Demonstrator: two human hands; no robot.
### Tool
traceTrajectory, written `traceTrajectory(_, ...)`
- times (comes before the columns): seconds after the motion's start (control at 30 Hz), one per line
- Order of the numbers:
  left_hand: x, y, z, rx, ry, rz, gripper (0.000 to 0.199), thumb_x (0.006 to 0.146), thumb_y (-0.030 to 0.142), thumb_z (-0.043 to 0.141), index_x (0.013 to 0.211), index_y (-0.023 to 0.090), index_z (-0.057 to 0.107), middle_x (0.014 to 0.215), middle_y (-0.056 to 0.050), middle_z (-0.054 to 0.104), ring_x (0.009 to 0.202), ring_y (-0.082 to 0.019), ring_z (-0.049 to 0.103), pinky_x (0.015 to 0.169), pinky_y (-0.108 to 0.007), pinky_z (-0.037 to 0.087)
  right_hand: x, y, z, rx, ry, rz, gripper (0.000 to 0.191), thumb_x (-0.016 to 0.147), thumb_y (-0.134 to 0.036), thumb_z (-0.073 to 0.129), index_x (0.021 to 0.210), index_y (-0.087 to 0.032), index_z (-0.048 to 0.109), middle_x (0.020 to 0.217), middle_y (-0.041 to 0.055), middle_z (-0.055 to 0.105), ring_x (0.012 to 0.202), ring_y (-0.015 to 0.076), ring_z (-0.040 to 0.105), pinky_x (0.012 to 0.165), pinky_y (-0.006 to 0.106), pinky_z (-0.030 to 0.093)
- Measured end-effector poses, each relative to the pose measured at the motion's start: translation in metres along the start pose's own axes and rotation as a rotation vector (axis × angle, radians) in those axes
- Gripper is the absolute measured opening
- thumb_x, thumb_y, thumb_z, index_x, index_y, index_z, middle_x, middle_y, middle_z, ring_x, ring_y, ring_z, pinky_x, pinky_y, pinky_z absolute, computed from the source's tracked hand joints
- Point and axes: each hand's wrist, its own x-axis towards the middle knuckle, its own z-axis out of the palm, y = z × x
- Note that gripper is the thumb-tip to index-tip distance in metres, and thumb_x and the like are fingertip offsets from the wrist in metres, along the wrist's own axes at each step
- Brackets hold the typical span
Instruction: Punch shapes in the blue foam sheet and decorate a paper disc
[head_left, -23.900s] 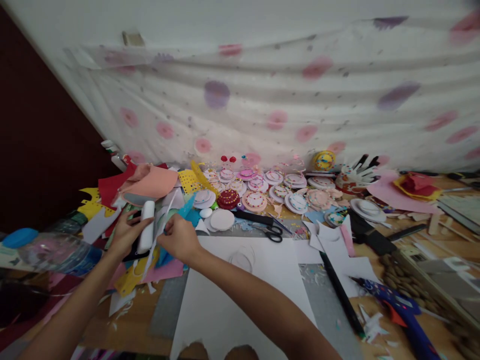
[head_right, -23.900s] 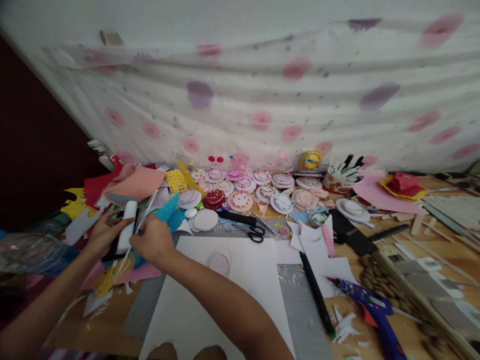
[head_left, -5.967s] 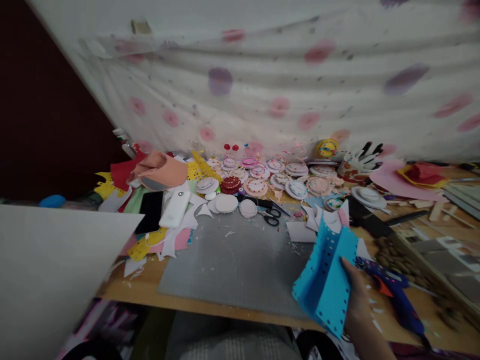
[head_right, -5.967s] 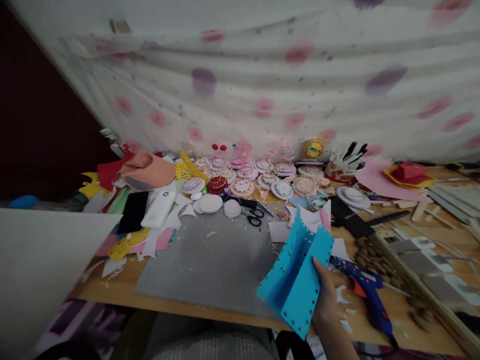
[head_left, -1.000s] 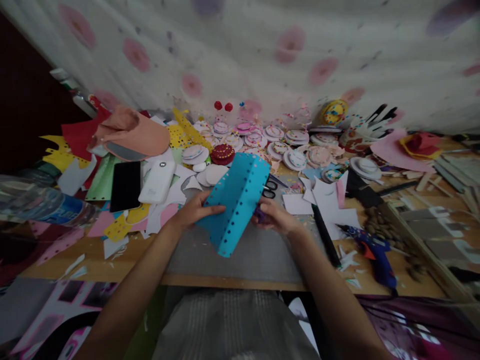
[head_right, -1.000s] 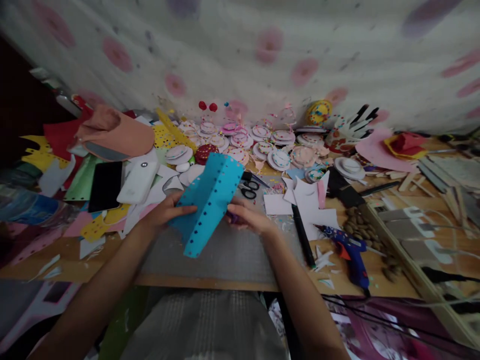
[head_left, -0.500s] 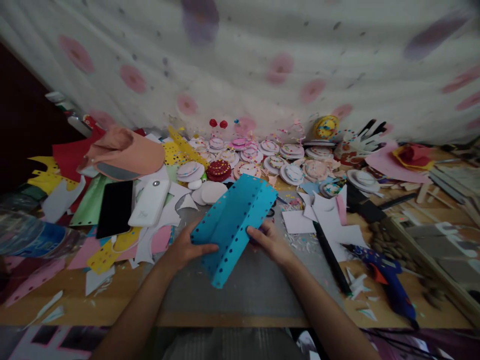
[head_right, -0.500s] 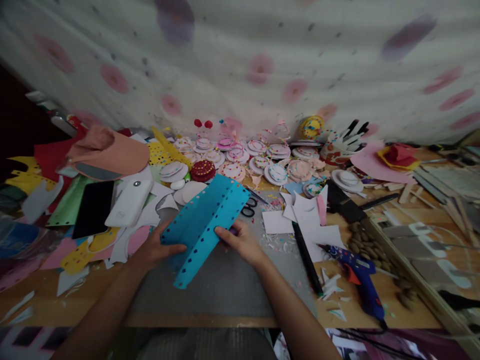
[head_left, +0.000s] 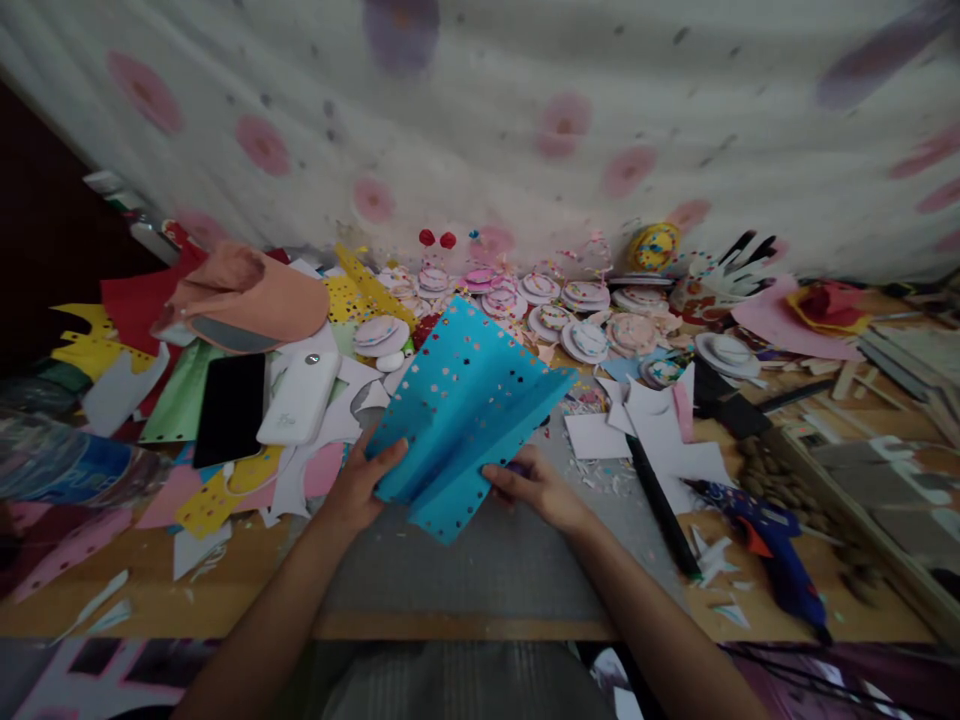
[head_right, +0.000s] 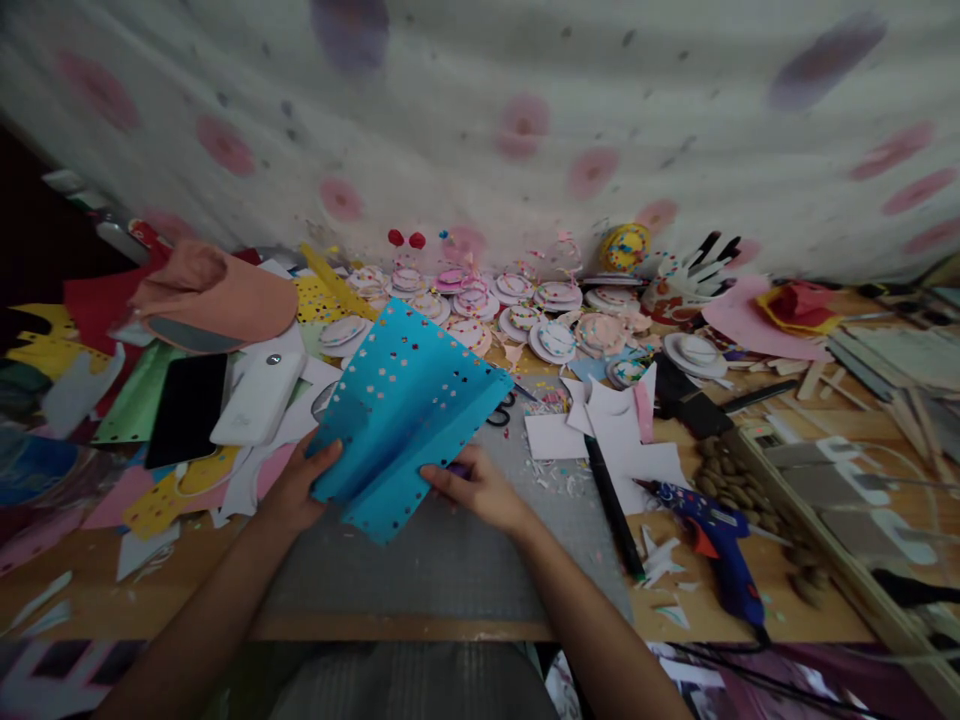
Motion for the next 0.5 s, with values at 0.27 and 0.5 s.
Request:
traceTrajectory(0.27,0.010,0.012,-0.010,-0.158,0.172,0.050,0.034,0.061,0.052,0.071,0.077,0.021,0.068,0.067,-0.004,0.072,0.086,-0.033,0.069,0.076,-0.043,0.059,-0.001,-0.003,0.001,0.045,-0.043,-0.006,0.042,0.079,-0.056,0.065,0.063,-0.018,0.058,0.055,-0.0027,0.051,0.047,0.0079,0.045,0.044,0.021,0.033)
traceTrajectory(0.5,-0.048,0.033,-0.026,-0.004,0.528,0.864,0.013,0.072,0.034,0.066,0.081,0.026,0.069,0.079,0.002,0.066,0.076,-0.016,0.059,0.085,-0.029,0.050,0.003,0.000,0.005,0.010,-0.137,0.034,0.040,0.077,-0.055,0.067,0.066,-0.017,0.063,0.056,-0.0044,0.049,0.046,0.0065,0.042,0.043,0.019,0.034)
